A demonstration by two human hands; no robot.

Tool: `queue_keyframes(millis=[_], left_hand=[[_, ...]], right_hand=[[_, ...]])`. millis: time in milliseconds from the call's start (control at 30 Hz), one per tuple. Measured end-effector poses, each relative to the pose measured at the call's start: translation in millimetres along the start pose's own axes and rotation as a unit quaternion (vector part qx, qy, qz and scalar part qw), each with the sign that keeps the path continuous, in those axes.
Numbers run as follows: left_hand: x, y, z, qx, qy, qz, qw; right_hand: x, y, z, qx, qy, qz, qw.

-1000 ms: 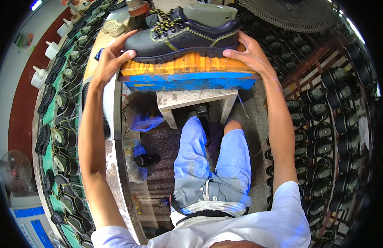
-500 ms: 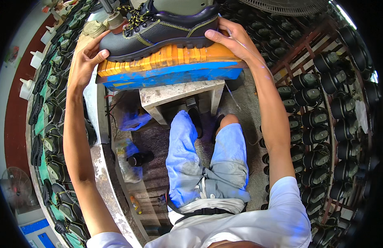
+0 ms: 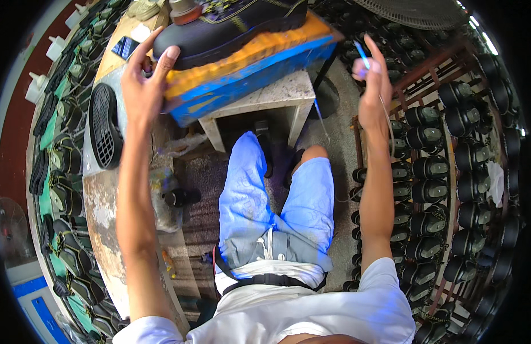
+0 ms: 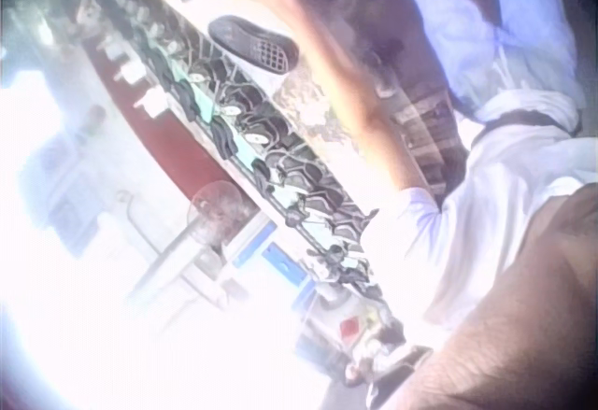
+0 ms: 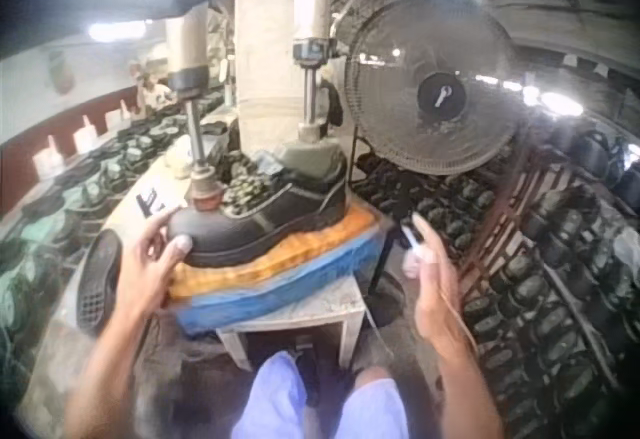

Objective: The person applies a blue liquid to the seams of a shoe using a brush and then places the shoe onto a rack with other shoes.

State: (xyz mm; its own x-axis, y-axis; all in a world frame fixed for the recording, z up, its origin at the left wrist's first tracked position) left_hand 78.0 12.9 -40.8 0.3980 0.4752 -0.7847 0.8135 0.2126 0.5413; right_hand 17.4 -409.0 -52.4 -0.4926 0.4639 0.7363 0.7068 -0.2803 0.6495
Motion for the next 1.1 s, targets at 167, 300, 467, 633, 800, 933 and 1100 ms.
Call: queue_keyframes(millis=[167, 300, 467, 633, 800, 933, 1100], left_hand=[[-69.7, -99.7, 17.8, -0.130, 0.055, 0.263, 0.954], [-107.8, -168.6, 66.0, -0.045, 0.019, 0.406, 0.913], [-144.5, -201.8, 152.5, -0.002, 0.163, 0.410, 0.897], [-118.8, -221.5, 257.6, 0.049, 0.169, 0.395, 0.902], [-138.6, -212.3, 254.6, 0.014, 0.134, 0.374, 0.918], [-145.7, -203.2, 232.8, 0.009, 0.149, 0.394, 0.907], [-153.5, -202.6, 177.0, 0.002, 0.165, 0.428, 0.888]], right_hand=[[60.8, -45.4, -31.1, -0.029, -0.034, -0.040, 0.998], [130.9, -49.5, -15.4, 0.059, -0.043, -0.223, 0.972], [172.6, -62.9, 18.9, 0.124, -0.136, -0.336, 0.924], [165.1, -49.2, 58.9, 0.126, -0.169, -0.379, 0.901], [145.2, -39.0, 64.4, 0.112, -0.225, -0.356, 0.900], [153.8, -37.9, 55.6, 0.128, -0.232, -0.352, 0.898], [159.8, -35.7, 35.3, 0.140, -0.186, -0.329, 0.915]])
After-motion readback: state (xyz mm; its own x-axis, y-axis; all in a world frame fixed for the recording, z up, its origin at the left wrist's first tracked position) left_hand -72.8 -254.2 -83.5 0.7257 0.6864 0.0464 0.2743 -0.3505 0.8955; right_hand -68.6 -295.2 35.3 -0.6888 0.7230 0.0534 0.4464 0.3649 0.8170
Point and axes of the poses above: each hand's wrist, its own y-axis towards the middle knuckle, its own z-axis out of the palm, x = y × z, the point moved 9 cm from there along y, towards the middle knuckle, and after that the axes turned 7 degrees about -x, right-handed, at the moved point
